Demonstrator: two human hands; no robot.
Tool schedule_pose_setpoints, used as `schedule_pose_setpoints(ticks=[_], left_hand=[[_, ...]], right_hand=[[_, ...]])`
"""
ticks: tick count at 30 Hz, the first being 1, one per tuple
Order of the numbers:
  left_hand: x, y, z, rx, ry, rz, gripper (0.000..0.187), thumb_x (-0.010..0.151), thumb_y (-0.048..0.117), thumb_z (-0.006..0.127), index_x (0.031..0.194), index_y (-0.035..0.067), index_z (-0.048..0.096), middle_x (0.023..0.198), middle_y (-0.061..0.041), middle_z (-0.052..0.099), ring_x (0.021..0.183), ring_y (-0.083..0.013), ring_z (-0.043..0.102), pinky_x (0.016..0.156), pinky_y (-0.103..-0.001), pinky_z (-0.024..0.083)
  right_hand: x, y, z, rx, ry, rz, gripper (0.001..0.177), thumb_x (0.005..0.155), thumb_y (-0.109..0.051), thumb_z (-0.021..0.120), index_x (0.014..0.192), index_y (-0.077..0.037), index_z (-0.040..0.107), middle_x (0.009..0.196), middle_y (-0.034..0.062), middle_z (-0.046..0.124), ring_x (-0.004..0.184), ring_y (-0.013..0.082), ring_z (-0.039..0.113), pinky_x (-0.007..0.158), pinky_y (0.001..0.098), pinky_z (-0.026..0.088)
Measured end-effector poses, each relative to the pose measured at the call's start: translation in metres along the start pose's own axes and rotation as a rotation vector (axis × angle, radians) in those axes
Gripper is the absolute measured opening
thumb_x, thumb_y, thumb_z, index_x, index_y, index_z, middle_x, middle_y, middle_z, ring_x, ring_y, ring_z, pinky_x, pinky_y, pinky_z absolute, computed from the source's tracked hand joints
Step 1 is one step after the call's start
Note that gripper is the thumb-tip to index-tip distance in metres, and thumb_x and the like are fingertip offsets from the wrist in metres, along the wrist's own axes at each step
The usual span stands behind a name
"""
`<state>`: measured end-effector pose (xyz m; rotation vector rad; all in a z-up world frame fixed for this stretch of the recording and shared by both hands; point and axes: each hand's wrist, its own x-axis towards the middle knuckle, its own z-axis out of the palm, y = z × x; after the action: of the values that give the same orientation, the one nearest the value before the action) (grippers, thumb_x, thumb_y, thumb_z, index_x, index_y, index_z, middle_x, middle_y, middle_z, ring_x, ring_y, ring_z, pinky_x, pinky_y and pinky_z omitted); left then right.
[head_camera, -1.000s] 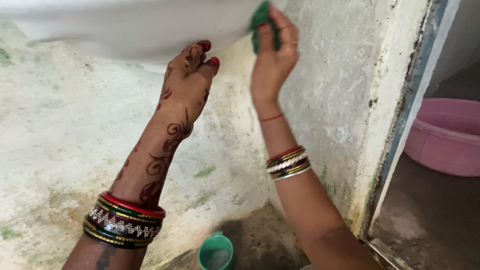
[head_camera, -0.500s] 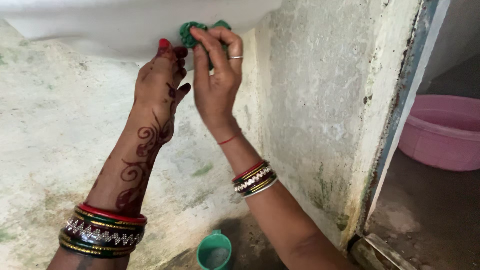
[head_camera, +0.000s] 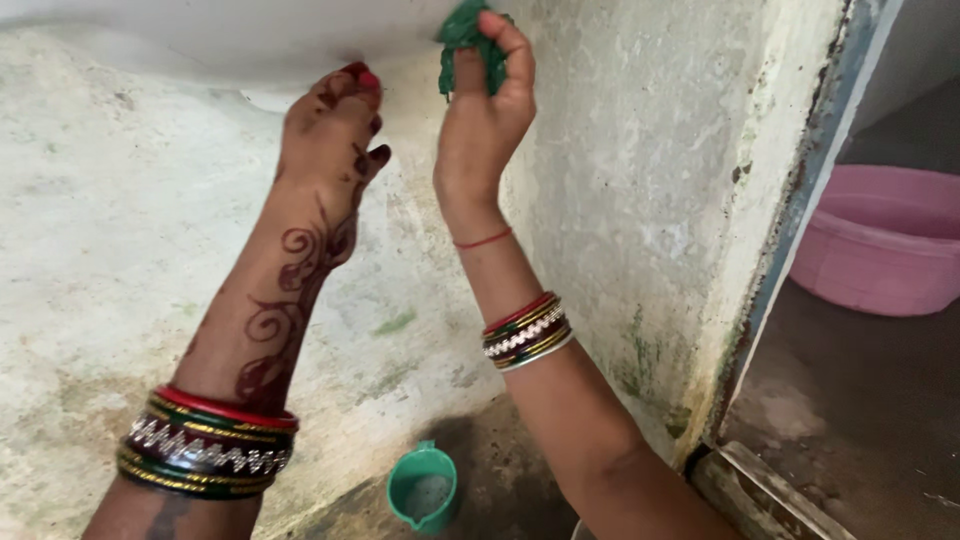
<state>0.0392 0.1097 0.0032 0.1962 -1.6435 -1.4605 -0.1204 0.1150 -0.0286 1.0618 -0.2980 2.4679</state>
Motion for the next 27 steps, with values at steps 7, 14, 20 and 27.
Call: schedule_pose_setpoints(ticks=[7, 14, 20, 27], left_hand=[[0.015, -0.02, 0.021, 0.094, -0.055, 0.04, 0.051, 0.093, 0.019, 0.062, 0.142, 0.013, 0.054, 0.125, 0.002, 0.068, 0.104, -0.0061, 0.062, 0.082, -0.026, 0.05], [0.043, -0.042, 0.03, 0.062, -0.072, 0.059, 0.048, 0.094, 0.015, 0.064, 0.141, 0.005, 0.062, 0.112, -0.005, 0.066, 0.077, -0.0113, 0.048, 0.063, -0.025, 0.04], [0.044, -0.046, 0.026, 0.092, -0.007, -0.048, 0.05, 0.092, 0.009, 0.061, 0.142, 0.008, 0.056, 0.12, -0.001, 0.068, 0.076, -0.0029, 0.056, 0.063, -0.018, 0.046], [0.081, -0.083, 0.009, -0.011, 0.003, 0.017, 0.055, 0.09, 0.001, 0.058, 0.145, 0.005, 0.053, 0.114, -0.002, 0.066, 0.074, -0.0061, 0.053, 0.06, -0.02, 0.042]], right_hand=[[0.027, 0.04, -0.013, 0.229, 0.111, 0.193, 0.02, 0.106, 0.004, 0.055, 0.126, 0.001, 0.058, 0.12, 0.0101, 0.061, 0.105, 0.0206, 0.06, 0.091, 0.0368, 0.054], [0.066, 0.155, -0.039, 0.4, 0.079, 0.831, 0.036, 0.097, 0.001, 0.042, 0.13, -0.004, 0.058, 0.122, 0.0126, 0.064, 0.108, 0.0286, 0.062, 0.09, 0.0444, 0.055], [0.125, 0.146, -0.081, 0.586, 0.021, 0.524, 0.025, 0.102, 0.001, 0.049, 0.125, 0.001, 0.059, 0.119, 0.0167, 0.063, 0.109, 0.0311, 0.061, 0.097, 0.0467, 0.054], [0.119, 0.193, -0.051, 0.626, -0.022, 0.577, 0.024, 0.107, -0.015, 0.045, 0.119, -0.005, 0.062, 0.118, 0.0143, 0.066, 0.105, 0.0301, 0.062, 0.091, 0.0474, 0.052]])
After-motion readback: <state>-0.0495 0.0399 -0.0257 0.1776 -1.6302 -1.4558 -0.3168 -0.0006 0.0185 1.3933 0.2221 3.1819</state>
